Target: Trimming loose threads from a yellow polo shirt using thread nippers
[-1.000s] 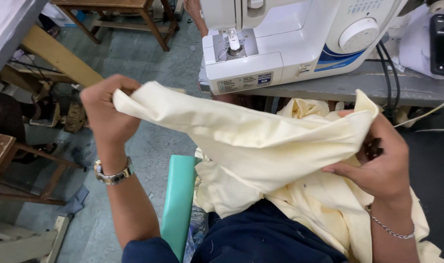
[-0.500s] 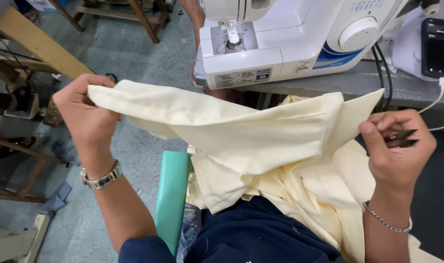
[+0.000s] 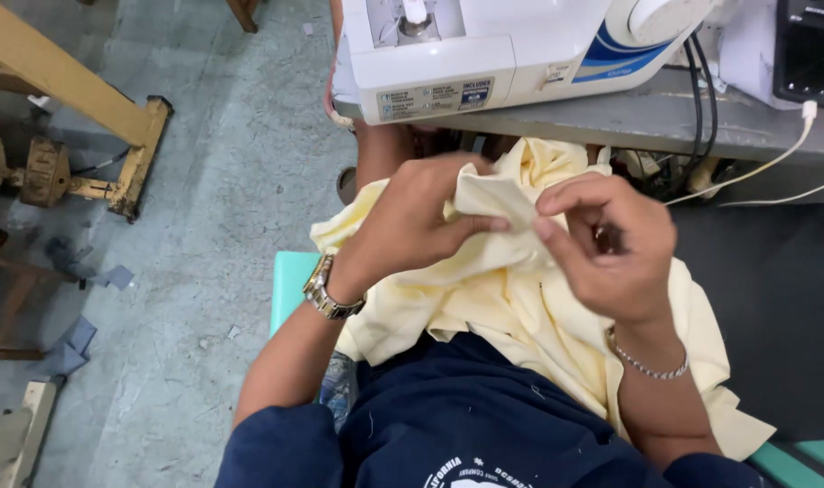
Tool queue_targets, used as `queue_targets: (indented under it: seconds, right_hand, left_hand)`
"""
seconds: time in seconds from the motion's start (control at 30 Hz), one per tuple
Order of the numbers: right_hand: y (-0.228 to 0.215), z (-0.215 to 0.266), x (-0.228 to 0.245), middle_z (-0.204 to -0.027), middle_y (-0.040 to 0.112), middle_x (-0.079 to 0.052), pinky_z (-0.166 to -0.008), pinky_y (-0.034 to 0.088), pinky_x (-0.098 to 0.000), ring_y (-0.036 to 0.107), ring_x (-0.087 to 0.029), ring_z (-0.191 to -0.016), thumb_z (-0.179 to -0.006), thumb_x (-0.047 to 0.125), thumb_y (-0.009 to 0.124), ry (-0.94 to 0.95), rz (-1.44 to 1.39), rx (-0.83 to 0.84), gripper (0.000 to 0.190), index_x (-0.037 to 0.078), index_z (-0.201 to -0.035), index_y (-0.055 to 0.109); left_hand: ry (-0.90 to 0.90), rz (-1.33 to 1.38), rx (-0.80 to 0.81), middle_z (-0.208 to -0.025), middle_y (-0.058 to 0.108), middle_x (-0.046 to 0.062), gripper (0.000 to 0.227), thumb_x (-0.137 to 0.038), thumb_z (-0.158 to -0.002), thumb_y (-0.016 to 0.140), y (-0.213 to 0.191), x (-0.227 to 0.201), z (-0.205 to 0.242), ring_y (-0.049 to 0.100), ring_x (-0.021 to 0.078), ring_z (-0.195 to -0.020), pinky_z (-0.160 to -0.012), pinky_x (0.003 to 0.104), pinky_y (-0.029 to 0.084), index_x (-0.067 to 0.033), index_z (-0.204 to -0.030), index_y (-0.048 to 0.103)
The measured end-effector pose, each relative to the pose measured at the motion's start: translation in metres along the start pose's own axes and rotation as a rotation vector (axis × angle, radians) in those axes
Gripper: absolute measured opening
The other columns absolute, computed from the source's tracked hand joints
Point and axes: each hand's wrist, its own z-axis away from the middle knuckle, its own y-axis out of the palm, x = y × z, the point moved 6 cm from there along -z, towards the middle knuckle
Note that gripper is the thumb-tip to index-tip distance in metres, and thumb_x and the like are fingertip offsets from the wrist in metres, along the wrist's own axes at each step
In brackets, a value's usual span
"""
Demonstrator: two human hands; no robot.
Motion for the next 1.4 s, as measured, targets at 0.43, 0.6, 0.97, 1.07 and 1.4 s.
queue_targets:
  seconds: [0.43, 0.6, 0.97, 1.07, 1.4]
  right_hand:
    - [-0.036, 0.042, -0.002, -0.101, 0.076, -0.011, -0.077, 0.055, -0.0326, 0.072, -0.021, -0.090, -0.092, 0.009, 0.078, 0.044, 0.730, 0.138, 0.014, 0.000, -0.101, 0.075]
    - [-0.053, 0.004, 0.004, -0.102, 0.076, -0.023, -0.056, 0.037, -0.0301, 0.051, -0.019, -0.062, -0.090, -0.023, 0.057, -0.109, 0.692, -0.126, 0.035, -0.010, -0.110, 0.082]
    - [0.029, -0.006, 0.059, -0.094, 0.078, -0.014, -0.075, 0.065, -0.0291, 0.083, -0.025, -0.085, -0.085, 0.003, 0.073, -0.126, -0.147, 0.079, 0.011, 0.009, -0.092, 0.068]
    - [0.038, -0.009, 0.062, -0.091, 0.080, -0.005, -0.072, 0.063, -0.0293, 0.082, -0.019, -0.081, -0.087, 0.015, 0.074, -0.036, -0.289, 0.312, 0.012, 0.015, -0.092, 0.063]
    - [0.002, 0.008, 0.049, -0.082, 0.080, -0.001, -0.068, 0.052, -0.0279, 0.081, -0.014, -0.067, -0.089, 0.035, 0.070, -0.078, -0.266, 0.324, 0.007, 0.030, -0.094, 0.069]
  left_hand:
    - [-0.093, -0.072, -0.932, -0.103, 0.052, 0.015, 0.016, -0.008, -0.112, 0.067, -0.196, 0.006, 0.164, 0.049, 0.0212, -0.087, -0.076, 0.035, 0.043, 0.0023, -0.113, 0.054]
    - [0.231, 0.393, 0.243, -0.083, 0.082, 0.008, 0.037, -0.032, -0.107, 0.053, -0.172, -0.102, 0.090, 0.083, 0.0234, -0.069, -0.068, 0.037, 0.069, -0.0055, -0.093, 0.074]
    - [0.123, 0.978, 0.335, -0.163, 0.042, 0.009, 0.076, -0.062, -0.104, 0.056, 0.021, -0.002, 0.011, 0.039, 0.0230, -0.156, -0.131, 0.039, 0.037, -0.0097, -0.156, 0.041]
    - [0.131, 1.270, 0.484, -0.120, 0.057, -0.002, 0.082, -0.062, -0.083, 0.064, 0.075, 0.000, 0.025, 0.053, 0.0135, -0.116, -0.112, 0.031, 0.037, -0.0024, -0.138, 0.050]
    - [0.193, 0.706, 0.296, -0.082, 0.064, -0.002, 0.025, 0.000, -0.076, 0.056, 0.028, -0.006, 0.020, 0.050, 0.0173, -0.080, -0.088, 0.033, 0.041, -0.0114, -0.090, 0.073]
